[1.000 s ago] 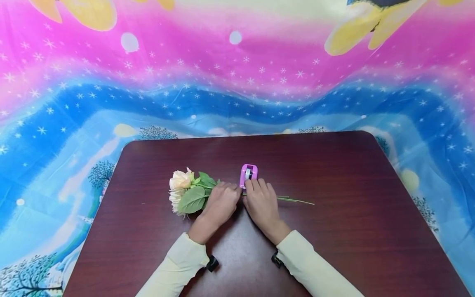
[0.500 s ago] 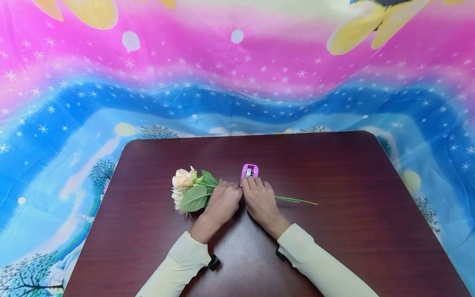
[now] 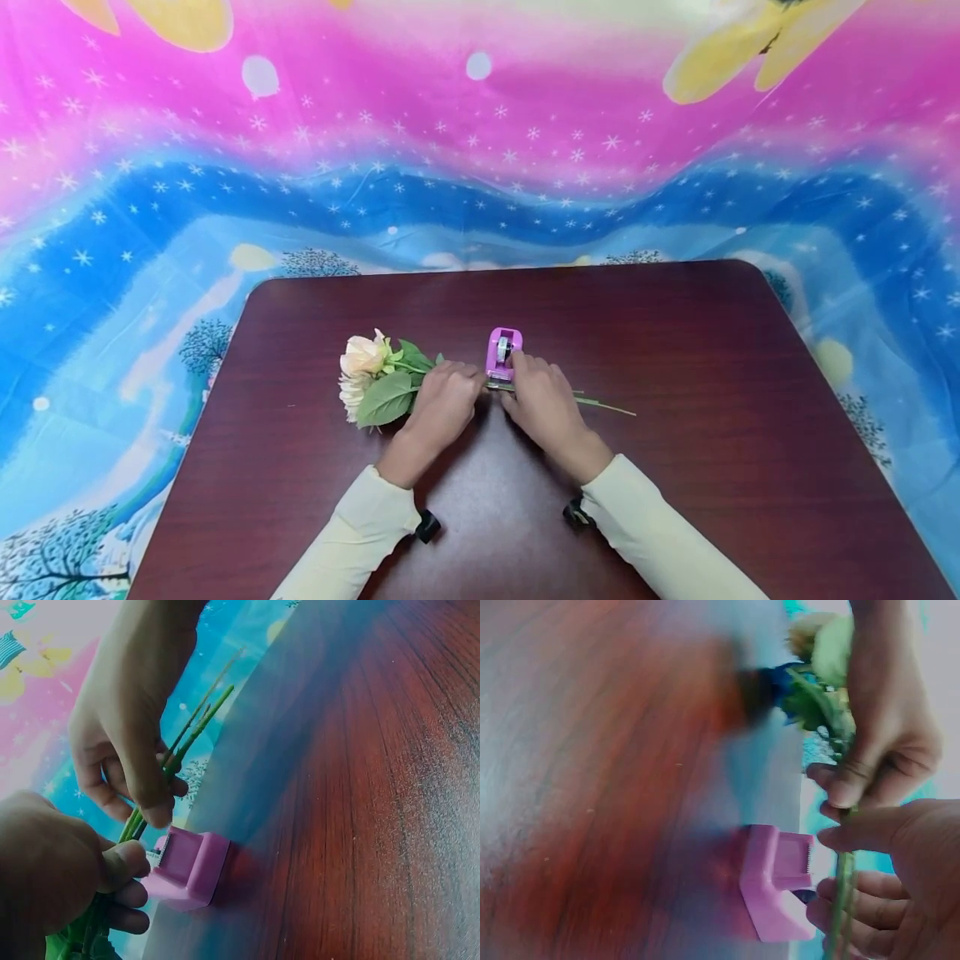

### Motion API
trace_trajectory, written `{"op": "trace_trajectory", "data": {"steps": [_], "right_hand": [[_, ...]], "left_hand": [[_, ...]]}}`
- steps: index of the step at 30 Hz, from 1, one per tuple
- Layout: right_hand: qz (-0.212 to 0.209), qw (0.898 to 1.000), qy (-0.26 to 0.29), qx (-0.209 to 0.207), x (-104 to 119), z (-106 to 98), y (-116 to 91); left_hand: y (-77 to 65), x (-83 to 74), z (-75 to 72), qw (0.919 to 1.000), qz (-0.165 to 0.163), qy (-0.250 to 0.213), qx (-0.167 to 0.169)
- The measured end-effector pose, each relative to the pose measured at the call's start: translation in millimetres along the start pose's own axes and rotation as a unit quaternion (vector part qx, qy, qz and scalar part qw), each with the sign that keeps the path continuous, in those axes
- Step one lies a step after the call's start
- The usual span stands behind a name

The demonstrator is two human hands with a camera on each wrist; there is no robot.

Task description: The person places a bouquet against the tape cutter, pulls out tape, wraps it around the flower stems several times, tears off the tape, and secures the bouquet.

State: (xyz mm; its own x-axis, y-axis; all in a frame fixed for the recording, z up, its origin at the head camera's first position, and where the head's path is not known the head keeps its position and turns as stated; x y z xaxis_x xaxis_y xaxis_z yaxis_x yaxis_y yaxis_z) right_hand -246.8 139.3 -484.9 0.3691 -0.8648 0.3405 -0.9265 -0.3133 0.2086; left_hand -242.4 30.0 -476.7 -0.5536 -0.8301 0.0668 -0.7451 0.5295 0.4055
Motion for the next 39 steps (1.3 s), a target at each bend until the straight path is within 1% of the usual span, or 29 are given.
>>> {"op": "trace_trajectory", "data": {"steps": [2,5,9,11,13,15,18,21,25,30,34,39], "right_hand": [[0.021,0.999,0.027,0.021,-4,-1,0],[0.039,0.997,0.054,0.049,-9,2,-1],[0.043,0.993,0.08,0.079,-11,7,-3],[0.036,0.992,0.09,0.082,-10,9,-3],[0.022,0.993,0.094,0.074,-8,8,-3],[0.001,0.994,0.092,0.057,-6,6,-2],[-0.027,0.997,0.072,0.025,-3,3,-3],[-0.046,0.998,0.043,-0.008,-1,0,-4],[-0.057,0.997,0.016,-0.044,-1,-4,-5],[-0.06,0.996,-0.002,-0.063,0,-5,-7],[-0.069,0.995,-0.018,-0.076,2,-6,-9],[-0.082,0.992,-0.032,-0.091,6,-7,-11]], "left_hand": [[0.5,0.3,-0.4,1.0,0.0,-0.005,-0.003],[1.0,-0.1,-0.4,0.9999,0.001,-0.011,-0.005],[1.0,-1.7,-0.7,0.9999,0.008,-0.01,-0.008],[0.4,-2.2,-0.4,0.9999,0.012,-0.006,-0.009],[-0.2,-2.5,0.1,0.9998,0.016,-0.004,-0.011],[-0.9,-2.6,0.5,0.9998,0.019,-0.004,-0.011],[-2.1,-3.1,1.4,0.9996,0.024,-0.006,-0.011],[-3.1,-3.3,1.1,0.9995,0.028,-0.012,-0.01],[-3.6,-3.7,1.3,0.9992,0.033,-0.021,-0.001],[-3.6,-4.7,4.0,0.9989,0.041,-0.013,0.017],[-2.7,-3.7,4.9,0.9991,0.03,-0.015,0.025],[-1.1,-1.5,4.3,0.9993,0.004,-0.022,0.03]]}}
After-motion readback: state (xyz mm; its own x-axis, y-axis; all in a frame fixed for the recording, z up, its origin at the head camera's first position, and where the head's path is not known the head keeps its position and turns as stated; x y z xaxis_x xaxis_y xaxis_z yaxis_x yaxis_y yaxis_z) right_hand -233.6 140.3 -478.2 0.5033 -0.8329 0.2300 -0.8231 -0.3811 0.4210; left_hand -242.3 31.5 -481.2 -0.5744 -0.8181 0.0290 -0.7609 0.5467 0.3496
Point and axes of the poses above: each hand's wrist, its own y-axis towards the middle knuckle, its own z-axis out of the palm, x = y × z, the point moved 8 cm from there along y, towards the middle knuckle, and after that the axes turned 5 degrees about -z, right-handed, at the moved point
